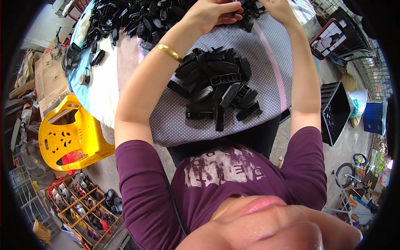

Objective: Assembling two-part plastic hair clips by hand and placing them in a pile.

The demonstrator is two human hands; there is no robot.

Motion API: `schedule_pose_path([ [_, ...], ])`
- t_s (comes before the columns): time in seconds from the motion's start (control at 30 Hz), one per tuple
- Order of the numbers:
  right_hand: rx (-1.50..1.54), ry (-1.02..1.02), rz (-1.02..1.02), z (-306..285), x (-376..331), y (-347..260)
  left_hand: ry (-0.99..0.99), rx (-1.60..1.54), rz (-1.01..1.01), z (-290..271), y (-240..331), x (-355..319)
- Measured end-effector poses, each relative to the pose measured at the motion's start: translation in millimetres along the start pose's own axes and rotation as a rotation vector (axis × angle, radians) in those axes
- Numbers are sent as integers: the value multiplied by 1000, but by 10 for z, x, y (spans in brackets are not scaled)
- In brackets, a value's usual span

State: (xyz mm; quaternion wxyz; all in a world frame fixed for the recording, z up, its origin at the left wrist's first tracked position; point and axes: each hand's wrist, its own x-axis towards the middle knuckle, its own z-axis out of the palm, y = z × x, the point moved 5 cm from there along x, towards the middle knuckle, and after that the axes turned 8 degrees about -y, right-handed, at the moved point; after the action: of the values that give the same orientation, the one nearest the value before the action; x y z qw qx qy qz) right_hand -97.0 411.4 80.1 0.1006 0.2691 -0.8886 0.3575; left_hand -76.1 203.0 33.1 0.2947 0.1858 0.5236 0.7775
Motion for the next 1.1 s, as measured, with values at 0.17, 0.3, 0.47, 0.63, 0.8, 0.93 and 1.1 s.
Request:
schedule_pose_path([
  [0.17,-425,-126,103,74,-160,493,-103,-112,51,-206,-28,-420],
  [0.3,-544,-312,335,39,-172,69,239,47,26,-158,117,-812],
  [0.47,-592,38,24,-32,-173,42,278,-90,131,129,217,-903],
  [0.63,589,48,85,531,-49,-736,133,-213,286,-201,73,-883],
  [0.8,972,-82,209,764,-189,-935,134,27,405,-280,117,-796],
  [0.93,908,-108,244,781,-202,-922,200,91,368,-224,126,-823],
  [1.1,850,-76,211,919,-193,-949,290,59,376,-213,120,-832],
])
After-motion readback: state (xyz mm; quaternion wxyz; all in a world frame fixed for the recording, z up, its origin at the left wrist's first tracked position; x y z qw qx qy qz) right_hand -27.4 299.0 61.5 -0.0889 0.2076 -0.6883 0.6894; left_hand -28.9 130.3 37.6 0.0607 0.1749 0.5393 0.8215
